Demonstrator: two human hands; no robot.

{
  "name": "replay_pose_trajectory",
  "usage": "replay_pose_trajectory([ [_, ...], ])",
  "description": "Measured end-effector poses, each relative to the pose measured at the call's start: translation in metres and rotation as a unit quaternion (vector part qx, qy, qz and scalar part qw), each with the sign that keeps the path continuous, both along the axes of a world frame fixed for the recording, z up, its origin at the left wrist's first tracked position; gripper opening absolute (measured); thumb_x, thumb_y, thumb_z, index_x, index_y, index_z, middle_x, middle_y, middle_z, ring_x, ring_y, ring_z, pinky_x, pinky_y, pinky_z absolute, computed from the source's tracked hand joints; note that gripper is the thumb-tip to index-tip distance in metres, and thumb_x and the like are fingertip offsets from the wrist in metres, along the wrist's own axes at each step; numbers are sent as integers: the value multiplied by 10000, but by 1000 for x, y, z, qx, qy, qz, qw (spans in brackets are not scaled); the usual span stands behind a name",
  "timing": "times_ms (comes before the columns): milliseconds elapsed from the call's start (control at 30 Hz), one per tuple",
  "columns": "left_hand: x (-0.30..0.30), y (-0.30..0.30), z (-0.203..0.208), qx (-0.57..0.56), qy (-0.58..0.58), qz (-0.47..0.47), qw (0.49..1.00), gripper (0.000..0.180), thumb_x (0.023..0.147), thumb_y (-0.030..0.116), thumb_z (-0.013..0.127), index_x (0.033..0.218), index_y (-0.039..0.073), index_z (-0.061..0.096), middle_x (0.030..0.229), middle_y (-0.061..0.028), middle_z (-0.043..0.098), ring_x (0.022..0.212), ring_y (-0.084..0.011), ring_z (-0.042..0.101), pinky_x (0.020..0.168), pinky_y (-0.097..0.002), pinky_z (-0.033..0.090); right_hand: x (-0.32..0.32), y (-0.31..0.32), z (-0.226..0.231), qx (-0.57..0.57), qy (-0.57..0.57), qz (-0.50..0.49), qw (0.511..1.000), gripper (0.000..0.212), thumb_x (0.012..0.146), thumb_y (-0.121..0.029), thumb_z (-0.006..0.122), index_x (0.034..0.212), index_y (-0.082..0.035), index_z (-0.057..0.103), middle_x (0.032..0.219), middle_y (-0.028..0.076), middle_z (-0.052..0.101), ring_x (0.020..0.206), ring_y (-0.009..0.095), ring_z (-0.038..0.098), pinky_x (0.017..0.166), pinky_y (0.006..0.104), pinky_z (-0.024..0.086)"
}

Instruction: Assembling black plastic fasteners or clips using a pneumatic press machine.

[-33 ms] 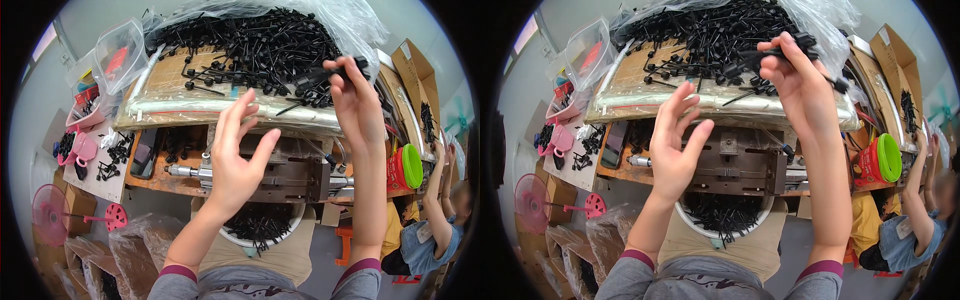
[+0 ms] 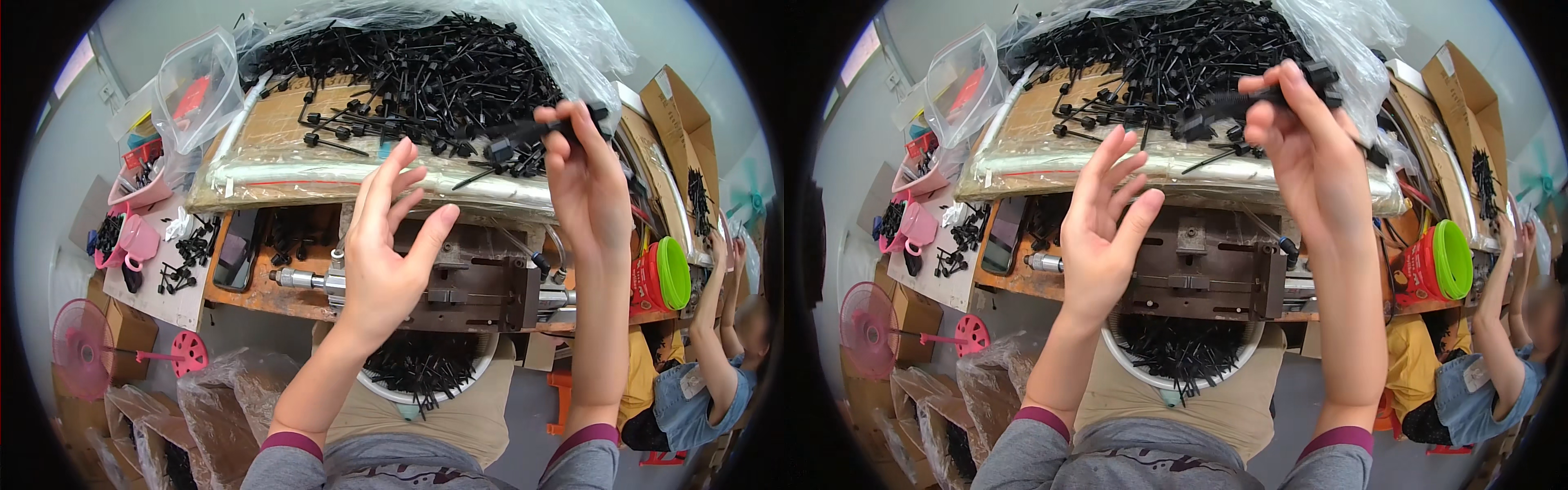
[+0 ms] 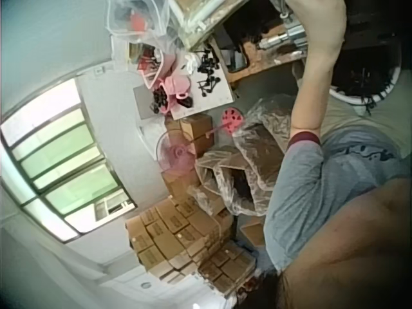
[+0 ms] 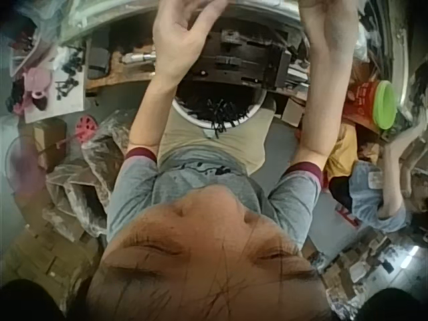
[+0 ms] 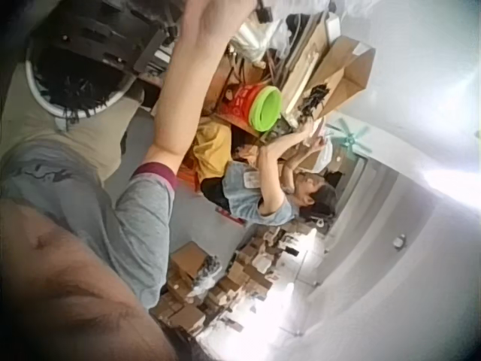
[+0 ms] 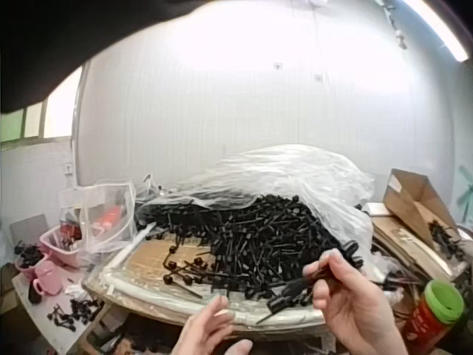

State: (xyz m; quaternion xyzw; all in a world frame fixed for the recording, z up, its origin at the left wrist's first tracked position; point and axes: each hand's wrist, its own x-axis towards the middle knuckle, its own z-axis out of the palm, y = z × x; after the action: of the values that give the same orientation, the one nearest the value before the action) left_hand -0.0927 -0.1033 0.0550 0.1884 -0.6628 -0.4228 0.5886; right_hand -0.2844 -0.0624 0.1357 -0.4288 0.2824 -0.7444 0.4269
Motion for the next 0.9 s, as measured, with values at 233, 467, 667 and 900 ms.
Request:
replay_pose_trajectory([
  [233, 48, 22, 6, 282, 0, -302, 910, 465, 965, 107, 567, 1387, -57, 458, 1256, -210, 593, 934, -188, 664, 777, -294, 559, 35, 66, -44, 45, -80, 77, 993, 230, 1020, -205, 483, 1031, 22, 520, 1012, 198, 618, 627, 153, 631, 501, 263, 547],
  [467, 72, 50, -8, 186, -117, -251, 943, 379, 692, -83, 778, 1060, -75, 689, 1010, -189, 685, 852, -218, 699, 731, -309, 585, 39, 80, -87, 93, -160, 61, 981, 210, 1031, -195, 462, 1045, 4, 527, 1010, 183, 619, 622, 124, 603, 503, 236, 535],
  [667, 55, 67, -33, -28, -193, -101, 976, 304, 667, -18, 817, 958, 7, 737, 1042, -148, 691, 791, -193, 681, 697, -295, 575, 34, 88, -96, 118, -133, -45, 983, 206, 1029, -195, 470, 1026, 0, 535, 994, 172, 623, 605, 113, 579, 490, 223, 516],
  [900, 39, 75, -75, -218, -360, 26, 907, 235, 765, 78, 723, 973, -24, 685, 1246, -167, 630, 752, -174, 658, 646, -271, 516, 35, 109, -102, 96, -134, -97, 982, 188, 1026, -159, 450, 1039, 18, 511, 1007, 198, 600, 567, 128, 575, 487, 233, 512],
])
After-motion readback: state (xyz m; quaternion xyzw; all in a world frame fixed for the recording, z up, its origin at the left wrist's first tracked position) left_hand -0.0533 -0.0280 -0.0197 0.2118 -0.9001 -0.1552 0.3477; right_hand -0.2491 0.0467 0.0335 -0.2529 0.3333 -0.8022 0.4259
